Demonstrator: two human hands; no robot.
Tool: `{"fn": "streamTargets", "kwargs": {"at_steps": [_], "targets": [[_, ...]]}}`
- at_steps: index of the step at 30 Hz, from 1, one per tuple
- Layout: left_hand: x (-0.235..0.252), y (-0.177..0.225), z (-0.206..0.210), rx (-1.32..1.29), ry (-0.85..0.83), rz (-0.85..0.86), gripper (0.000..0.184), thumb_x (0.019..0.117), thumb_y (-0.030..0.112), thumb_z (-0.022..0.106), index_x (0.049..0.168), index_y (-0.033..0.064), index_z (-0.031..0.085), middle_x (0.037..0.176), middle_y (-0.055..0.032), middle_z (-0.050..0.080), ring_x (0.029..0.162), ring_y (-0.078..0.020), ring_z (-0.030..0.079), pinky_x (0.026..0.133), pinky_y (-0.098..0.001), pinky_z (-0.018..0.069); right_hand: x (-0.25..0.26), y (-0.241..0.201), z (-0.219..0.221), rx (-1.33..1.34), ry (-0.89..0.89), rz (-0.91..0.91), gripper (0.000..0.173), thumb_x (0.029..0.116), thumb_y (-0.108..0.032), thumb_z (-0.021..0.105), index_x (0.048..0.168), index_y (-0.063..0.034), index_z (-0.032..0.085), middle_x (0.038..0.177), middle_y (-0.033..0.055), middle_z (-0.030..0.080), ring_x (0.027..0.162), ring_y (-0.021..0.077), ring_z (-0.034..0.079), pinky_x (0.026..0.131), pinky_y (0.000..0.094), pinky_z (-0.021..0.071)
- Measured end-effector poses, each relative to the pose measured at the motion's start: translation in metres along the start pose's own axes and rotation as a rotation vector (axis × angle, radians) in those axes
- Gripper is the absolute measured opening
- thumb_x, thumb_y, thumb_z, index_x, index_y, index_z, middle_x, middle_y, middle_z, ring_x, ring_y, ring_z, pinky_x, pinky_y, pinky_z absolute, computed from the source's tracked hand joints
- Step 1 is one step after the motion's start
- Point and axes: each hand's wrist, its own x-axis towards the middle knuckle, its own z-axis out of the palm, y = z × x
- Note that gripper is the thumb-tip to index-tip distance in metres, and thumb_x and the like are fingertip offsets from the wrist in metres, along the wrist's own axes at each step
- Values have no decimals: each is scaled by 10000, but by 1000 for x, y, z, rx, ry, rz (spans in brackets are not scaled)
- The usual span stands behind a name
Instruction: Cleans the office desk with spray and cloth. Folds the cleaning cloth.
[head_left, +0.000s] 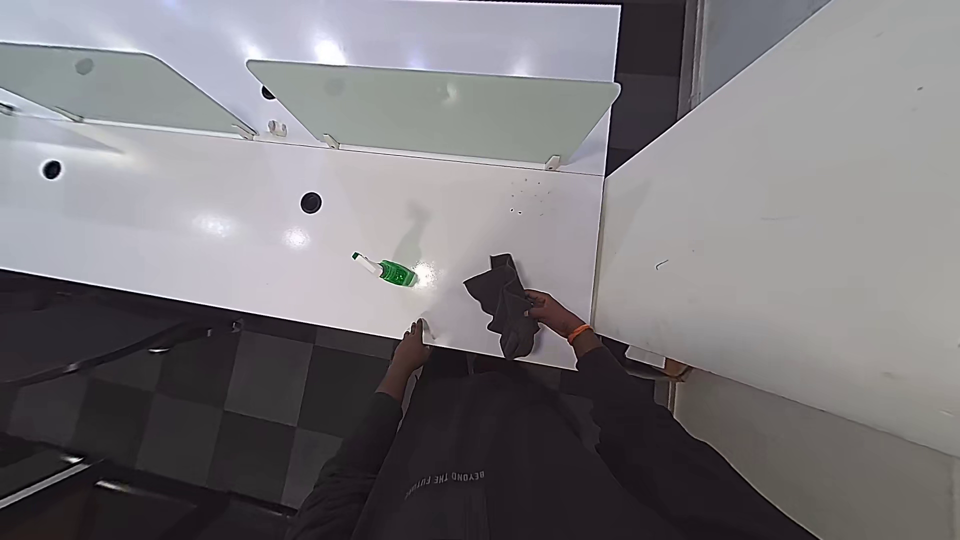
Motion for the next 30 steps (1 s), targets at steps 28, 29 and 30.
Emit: {"fn": "streamTargets", "kwargs": {"at_steps": [28,29,30], "targets": [[6,-21,-7,-51,-100,49,961,937,326,672,1670,117,87,1733,-122,160,1542,-375,314,1172,-556,412,90,4,69,-1259,333,170,501,934,-480,679,1215,-67,705,1430,160,579,1351,396,507,980,665,460],[7,-22,-8,-49,-104,55,962,936,326,670,1670,113,85,1733,-125,156,1545,-375,306,1177,-556,404,97,-8,67,-1170,454,202,483,942,-478,669,1195,-68,700,1386,165,598,1320,390,529,972,658,461],[7,-23,-8,-48,-106,60,962,936,325,671,1670,111,86,1733,-127,156,1546,-376,304,1178,-556,402,102,-19,63,-1123,553,202,481,947,-493,649,1185,-79,697,1367,161,608,1313,381,536,984,652,451]]}}
